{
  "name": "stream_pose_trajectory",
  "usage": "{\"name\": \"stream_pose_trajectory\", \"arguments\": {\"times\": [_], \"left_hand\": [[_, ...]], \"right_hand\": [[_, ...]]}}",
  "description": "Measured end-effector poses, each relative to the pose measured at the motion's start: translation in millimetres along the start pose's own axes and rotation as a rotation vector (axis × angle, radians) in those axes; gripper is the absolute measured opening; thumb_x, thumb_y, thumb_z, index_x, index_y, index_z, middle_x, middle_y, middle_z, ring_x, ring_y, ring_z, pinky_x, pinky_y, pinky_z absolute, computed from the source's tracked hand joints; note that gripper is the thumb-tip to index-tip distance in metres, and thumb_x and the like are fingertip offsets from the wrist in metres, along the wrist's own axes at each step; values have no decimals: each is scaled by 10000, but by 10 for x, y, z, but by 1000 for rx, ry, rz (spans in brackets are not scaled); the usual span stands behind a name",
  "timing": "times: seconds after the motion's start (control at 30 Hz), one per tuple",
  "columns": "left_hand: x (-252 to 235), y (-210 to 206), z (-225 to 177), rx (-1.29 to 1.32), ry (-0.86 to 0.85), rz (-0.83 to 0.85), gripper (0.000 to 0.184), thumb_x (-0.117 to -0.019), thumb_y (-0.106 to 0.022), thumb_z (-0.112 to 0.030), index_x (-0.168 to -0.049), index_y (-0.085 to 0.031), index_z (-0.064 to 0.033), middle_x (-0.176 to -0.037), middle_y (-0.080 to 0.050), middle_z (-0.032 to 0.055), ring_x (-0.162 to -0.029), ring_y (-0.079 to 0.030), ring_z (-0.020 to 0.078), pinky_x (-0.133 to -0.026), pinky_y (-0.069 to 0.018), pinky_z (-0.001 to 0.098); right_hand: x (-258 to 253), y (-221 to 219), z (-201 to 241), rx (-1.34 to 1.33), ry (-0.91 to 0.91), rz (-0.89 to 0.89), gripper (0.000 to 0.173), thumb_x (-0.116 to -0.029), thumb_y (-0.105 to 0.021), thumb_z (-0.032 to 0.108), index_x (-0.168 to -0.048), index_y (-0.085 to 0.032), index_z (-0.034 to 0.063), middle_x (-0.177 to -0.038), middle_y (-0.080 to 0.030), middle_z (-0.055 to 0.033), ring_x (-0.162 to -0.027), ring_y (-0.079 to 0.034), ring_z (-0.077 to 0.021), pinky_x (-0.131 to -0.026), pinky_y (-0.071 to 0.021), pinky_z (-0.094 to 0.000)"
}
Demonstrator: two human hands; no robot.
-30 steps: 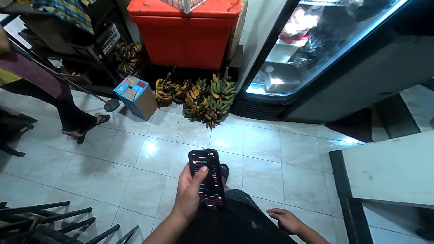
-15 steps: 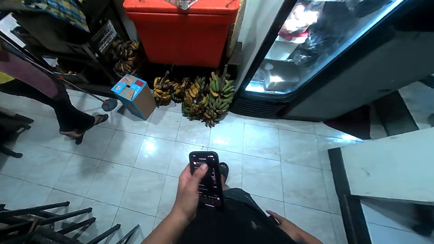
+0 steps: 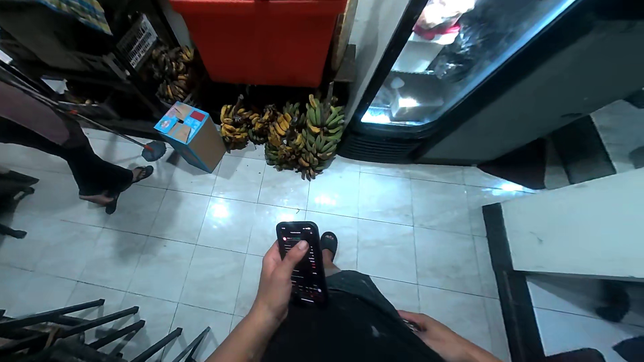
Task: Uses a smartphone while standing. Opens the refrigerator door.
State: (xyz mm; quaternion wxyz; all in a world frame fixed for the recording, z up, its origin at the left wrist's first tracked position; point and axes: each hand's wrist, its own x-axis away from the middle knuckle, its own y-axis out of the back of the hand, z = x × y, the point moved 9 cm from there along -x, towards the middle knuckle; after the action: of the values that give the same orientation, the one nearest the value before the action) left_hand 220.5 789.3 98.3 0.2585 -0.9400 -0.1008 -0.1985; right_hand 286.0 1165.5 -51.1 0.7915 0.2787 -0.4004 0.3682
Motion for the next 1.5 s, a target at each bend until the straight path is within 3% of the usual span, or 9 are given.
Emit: {"name": "stream_pose_trajectory", "arguments": {"times": [0.27, 0.4, 0.53, 0.77, 0.87, 1.1, 1.23, 1.43, 1.5], "left_hand": [[-215, -184, 27, -45, 11, 26, 427, -1021, -593, -340, -1340, -575, -57, -1114, -700, 222, -982, -715, 316, -878, -606, 466], [-399, -340, 34, -45, 48, 41, 393, -1057, -494, -295, -1379, -531, -70, -1154, -685, 233, -1027, -701, 331, -892, -595, 482], [-652, -583, 34, -60, 79, 77, 386, -1030, -481, -257, -1374, -498, -82, -1138, -686, 239, -1022, -704, 334, -894, -589, 486], [-1204, -1228, -70, -147, 58, 182, 394, -1002, -466, -163, -1382, -472, -60, -1137, -688, 251, -1014, -708, 349, -894, -587, 491], [-1478, -1592, -93, -169, 70, 239, 412, -980, -453, -118, -1385, -457, -41, -1147, -684, 264, -1017, -706, 357, -890, -586, 496], [-2058, -2391, -109, -234, 63, 351, 461, -947, -499, -45, -1405, -443, -34, -1192, -666, 266, -1036, -702, 352, -910, -582, 500], [-2311, -2753, -79, -279, 75, 391, 501, -924, -512, -40, -1418, -432, -19, -1225, -654, 280, -1059, -696, 369, -915, -582, 515], [-2534, -3047, -122, -242, 59, 418, 564, -906, -538, -28, -1454, -404, -9, -1234, -647, 284, -1066, -691, 369, -927, -576, 519], [-2613, -3105, -153, -230, 60, 434, 578, -907, -533, -9, -1466, -384, -6, -1240, -642, 287, -1069, -691, 372, -928, -580, 519]], "right_hand": [[-243, 152, -314, 449, -215, -85, 517, -881, -689, 524, -1331, -656, 273, -1226, -728, -92, -1170, -685, -307, -987, -525, -646], [-134, 319, -249, 348, -280, 64, 433, -991, -598, 460, -1331, -688, 206, -1251, -716, -132, -1210, -659, -317, -1053, -484, -604], [-364, 576, -471, 353, -306, -23, 415, -957, -626, 456, -1298, -705, 233, -1215, -733, -119, -1169, -683, -314, -1011, -513, -612], [-752, 1070, -831, 347, -521, -99, 547, -970, -640, 329, -1381, -511, -8, -1284, -658, -243, -1217, -646, -398, -1007, -525, -593], [-724, 1331, -772, 106, -426, -146, 554, -958, -676, 341, -1337, -538, -39, -1231, -670, -244, -1179, -657, -370, -1005, -521, -561], [-310, 2024, -541, -673, -18, -36, 343, -947, -679, 229, -1267, -675, 106, -1069, -742, -70, -925, -718, -176, -810, -610, -381], [-571, 2337, -907, -512, -83, -205, 268, -963, -686, 127, -1213, -672, 34, -1040, -727, -128, -895, -713, -224, -807, -601, -434], [-764, 2471, -588, -219, -197, -212, 368, -1051, -578, 245, -1228, -672, -63, -1223, -683, -248, -1164, -648, -348, -1050, -479, -529], [-913, 2522, -644, -123, -133, -229, 359, -1053, -550, 248, -1185, -694, -53, -1177, -705, -242, -1102, -682, -340, -970, -538, -524]]}}
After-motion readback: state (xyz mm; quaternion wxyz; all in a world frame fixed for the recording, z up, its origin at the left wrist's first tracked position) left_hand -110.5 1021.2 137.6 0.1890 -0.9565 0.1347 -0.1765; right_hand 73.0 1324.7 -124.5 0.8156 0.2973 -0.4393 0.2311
